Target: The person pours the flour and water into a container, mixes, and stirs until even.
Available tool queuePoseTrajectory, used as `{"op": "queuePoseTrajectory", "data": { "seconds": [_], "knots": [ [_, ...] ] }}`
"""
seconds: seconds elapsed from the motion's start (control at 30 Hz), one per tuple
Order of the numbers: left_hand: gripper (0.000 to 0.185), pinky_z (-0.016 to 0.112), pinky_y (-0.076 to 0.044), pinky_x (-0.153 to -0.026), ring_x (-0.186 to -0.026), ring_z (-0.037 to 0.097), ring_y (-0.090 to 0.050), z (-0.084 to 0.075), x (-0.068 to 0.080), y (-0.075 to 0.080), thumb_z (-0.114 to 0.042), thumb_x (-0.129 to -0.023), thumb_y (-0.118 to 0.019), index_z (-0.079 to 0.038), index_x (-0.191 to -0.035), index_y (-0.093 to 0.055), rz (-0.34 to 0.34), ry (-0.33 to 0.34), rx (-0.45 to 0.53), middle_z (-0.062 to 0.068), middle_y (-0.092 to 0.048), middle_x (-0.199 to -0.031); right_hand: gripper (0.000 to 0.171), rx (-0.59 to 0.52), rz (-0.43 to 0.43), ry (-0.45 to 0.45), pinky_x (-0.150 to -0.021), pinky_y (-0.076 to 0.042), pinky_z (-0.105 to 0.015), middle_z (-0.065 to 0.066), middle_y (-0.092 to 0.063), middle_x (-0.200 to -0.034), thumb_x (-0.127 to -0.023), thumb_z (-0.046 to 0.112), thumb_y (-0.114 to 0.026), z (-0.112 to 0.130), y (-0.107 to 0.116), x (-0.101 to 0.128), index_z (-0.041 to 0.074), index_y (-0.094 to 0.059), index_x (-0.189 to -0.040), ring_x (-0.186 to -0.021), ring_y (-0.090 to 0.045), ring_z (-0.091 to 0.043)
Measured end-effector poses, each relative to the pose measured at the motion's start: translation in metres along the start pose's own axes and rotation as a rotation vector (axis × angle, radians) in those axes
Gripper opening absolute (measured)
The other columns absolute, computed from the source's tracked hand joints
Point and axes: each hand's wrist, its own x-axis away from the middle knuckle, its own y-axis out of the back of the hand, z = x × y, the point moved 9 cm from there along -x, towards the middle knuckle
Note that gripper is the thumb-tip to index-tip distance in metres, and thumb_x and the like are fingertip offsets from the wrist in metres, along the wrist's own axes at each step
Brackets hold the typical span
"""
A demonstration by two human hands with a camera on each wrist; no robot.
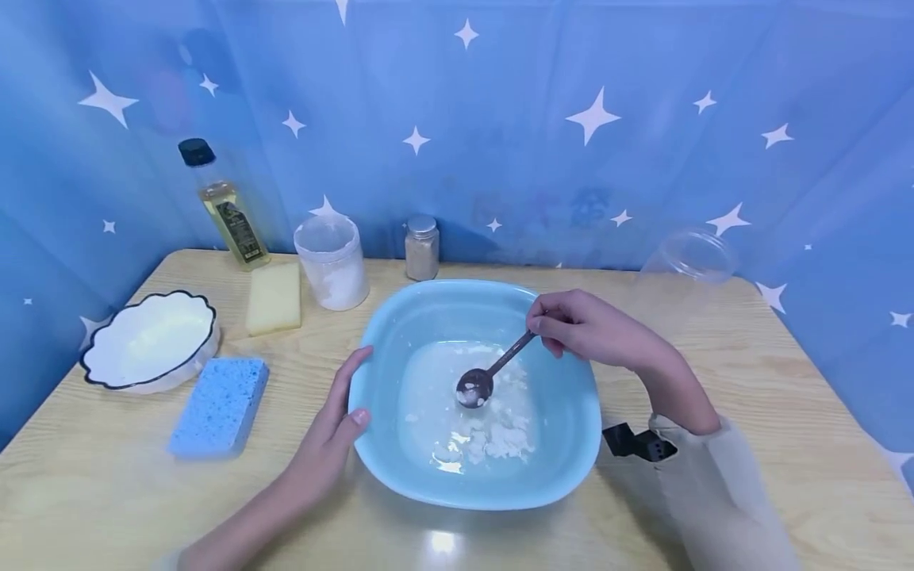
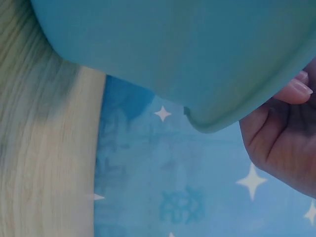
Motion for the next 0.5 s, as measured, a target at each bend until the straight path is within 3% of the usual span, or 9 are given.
{"op": "queuePoseTrajectory", "data": {
  "seconds": [0.17, 0.37, 0.5],
  "knots": [
    [0.059, 0.032, -0.044, -0.092, -0.130, 0.032, -0.029, -0.001, -0.001, 0.002, -0.006, -0.097, -0.038, -0.026, -0.148, -0.017, 0.018, -0.003, 0.009, 0.004, -0.013, -0.153, 0.017, 0.021, -0.019, 0.023, -0.043, -0.033, -0.028, -0.008, -0.052, -0.064, -0.098, 0.014, -0.045, 0.010, 0.003, 0.003, 0.004, -0.058, -0.093, -0.044, -0.034, -0.016],
    [0.057, 0.038, -0.041, -0.095, -0.133, 0.031, -0.025, 0.000, -0.002, 0.001, -0.010, -0.098, -0.038, -0.028, -0.148, -0.017, 0.018, 0.005, -0.015, 0.003, -0.011, -0.153, 0.019, 0.055, -0.106, 0.017, -0.039, -0.029, -0.029, -0.010, -0.051, -0.065, -0.099, 0.016, -0.044, 0.010, 0.017, 0.010, 0.005, -0.058, -0.093, -0.042, -0.030, -0.015],
    [0.056, 0.036, -0.043, -0.094, -0.133, 0.032, -0.027, 0.000, -0.001, 0.001, -0.011, -0.098, -0.038, -0.029, -0.148, -0.017, 0.017, 0.017, -0.019, 0.003, -0.011, -0.153, 0.017, 0.088, -0.118, 0.034, -0.041, -0.031, -0.029, -0.007, -0.052, -0.064, -0.099, 0.014, -0.044, 0.013, 0.013, 0.007, 0.005, -0.058, -0.093, -0.043, -0.031, -0.015]
  ]
}}
